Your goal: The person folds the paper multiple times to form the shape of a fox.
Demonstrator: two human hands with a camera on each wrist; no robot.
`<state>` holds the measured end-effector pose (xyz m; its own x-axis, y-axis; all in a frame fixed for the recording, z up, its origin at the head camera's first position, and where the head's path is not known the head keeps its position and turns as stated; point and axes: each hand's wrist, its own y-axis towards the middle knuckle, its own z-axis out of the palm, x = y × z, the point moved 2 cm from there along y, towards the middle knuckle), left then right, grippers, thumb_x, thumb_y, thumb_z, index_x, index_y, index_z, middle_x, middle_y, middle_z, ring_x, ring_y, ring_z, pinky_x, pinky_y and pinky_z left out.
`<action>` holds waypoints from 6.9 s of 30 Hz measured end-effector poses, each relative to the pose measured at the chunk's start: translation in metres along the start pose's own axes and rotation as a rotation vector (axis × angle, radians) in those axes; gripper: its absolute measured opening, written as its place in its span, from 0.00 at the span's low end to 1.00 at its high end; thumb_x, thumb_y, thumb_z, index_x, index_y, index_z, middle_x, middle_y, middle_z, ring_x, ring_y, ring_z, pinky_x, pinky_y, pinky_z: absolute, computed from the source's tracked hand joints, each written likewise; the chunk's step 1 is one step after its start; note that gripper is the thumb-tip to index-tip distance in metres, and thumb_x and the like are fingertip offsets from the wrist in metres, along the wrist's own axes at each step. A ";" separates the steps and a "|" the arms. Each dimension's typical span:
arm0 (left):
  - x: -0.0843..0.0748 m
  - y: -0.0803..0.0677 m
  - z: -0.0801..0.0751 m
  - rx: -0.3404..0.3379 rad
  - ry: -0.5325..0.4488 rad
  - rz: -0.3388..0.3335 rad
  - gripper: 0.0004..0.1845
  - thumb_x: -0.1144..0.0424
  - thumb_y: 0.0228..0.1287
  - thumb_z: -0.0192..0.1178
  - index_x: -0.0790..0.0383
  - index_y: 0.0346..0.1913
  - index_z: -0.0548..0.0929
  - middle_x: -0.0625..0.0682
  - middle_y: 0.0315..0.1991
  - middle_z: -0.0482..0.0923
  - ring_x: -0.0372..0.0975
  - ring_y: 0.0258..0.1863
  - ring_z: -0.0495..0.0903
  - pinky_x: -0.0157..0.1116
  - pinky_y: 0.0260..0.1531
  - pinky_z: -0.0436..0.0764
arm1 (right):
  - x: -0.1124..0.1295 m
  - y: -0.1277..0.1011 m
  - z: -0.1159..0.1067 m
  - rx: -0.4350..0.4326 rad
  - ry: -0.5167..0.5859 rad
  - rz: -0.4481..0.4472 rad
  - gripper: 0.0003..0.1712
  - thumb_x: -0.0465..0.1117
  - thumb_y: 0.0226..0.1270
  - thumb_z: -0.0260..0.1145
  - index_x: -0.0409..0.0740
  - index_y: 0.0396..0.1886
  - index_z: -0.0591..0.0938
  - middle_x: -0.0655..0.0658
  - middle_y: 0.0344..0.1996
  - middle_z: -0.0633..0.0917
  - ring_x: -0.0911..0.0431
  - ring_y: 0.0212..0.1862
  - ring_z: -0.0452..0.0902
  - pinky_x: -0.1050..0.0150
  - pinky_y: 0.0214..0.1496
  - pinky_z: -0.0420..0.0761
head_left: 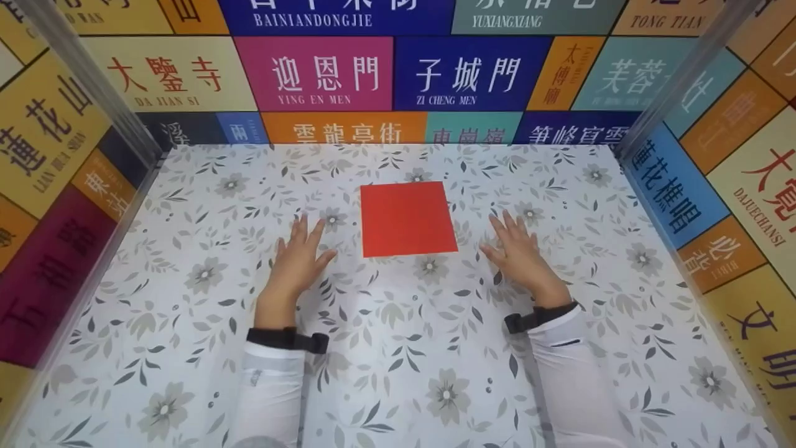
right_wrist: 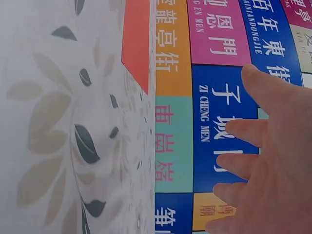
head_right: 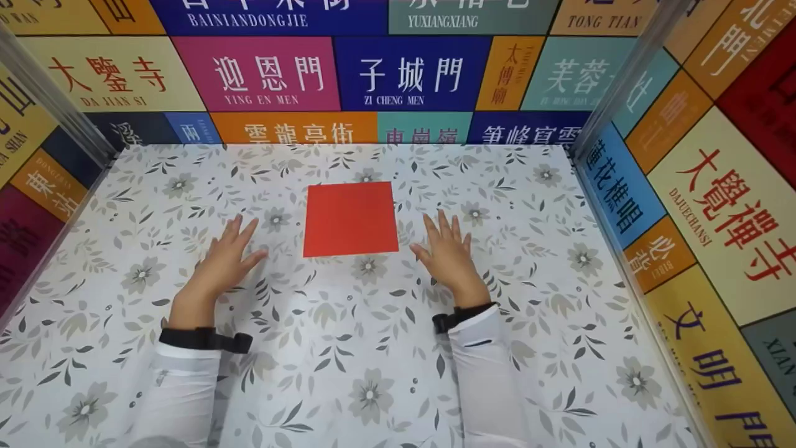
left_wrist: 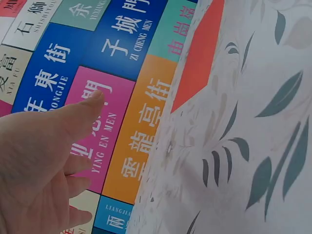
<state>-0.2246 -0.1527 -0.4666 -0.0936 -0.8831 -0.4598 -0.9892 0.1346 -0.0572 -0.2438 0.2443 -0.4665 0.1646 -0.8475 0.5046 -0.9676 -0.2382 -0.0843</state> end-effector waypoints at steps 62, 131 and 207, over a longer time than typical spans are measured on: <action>-0.046 0.082 0.057 0.379 0.222 0.151 0.33 0.56 0.77 0.40 0.71 0.75 0.45 0.63 0.78 0.37 0.52 0.77 0.39 0.45 0.75 0.51 | 0.028 0.078 0.056 0.350 -0.150 -0.145 0.38 0.44 0.78 0.46 0.30 0.75 0.43 0.33 0.77 0.41 0.40 0.78 0.33 0.48 0.78 0.42; -0.103 -0.051 0.078 0.298 0.597 0.211 0.30 0.53 0.69 0.53 0.71 0.67 0.69 0.62 0.69 0.66 0.47 0.70 0.66 0.41 0.47 0.84 | 0.050 -0.062 0.058 0.347 -0.336 -0.076 0.41 0.43 0.68 0.63 0.31 0.73 0.58 0.34 0.74 0.59 0.39 0.73 0.57 0.42 0.71 0.62; -0.025 0.015 0.056 0.509 0.274 0.298 0.39 0.48 0.75 0.45 0.63 0.77 0.41 0.55 0.79 0.36 0.51 0.78 0.36 0.52 0.74 0.45 | -0.006 -0.044 0.019 0.418 -0.167 -0.349 0.52 0.42 0.56 0.72 0.36 0.75 0.55 0.35 0.75 0.55 0.37 0.75 0.47 0.38 0.73 0.51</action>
<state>-0.2310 -0.1028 -0.5058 -0.4481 -0.8484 -0.2818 -0.7456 0.5286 -0.4057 -0.1987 0.2506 -0.4820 0.5221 -0.7401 0.4238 -0.6978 -0.6564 -0.2867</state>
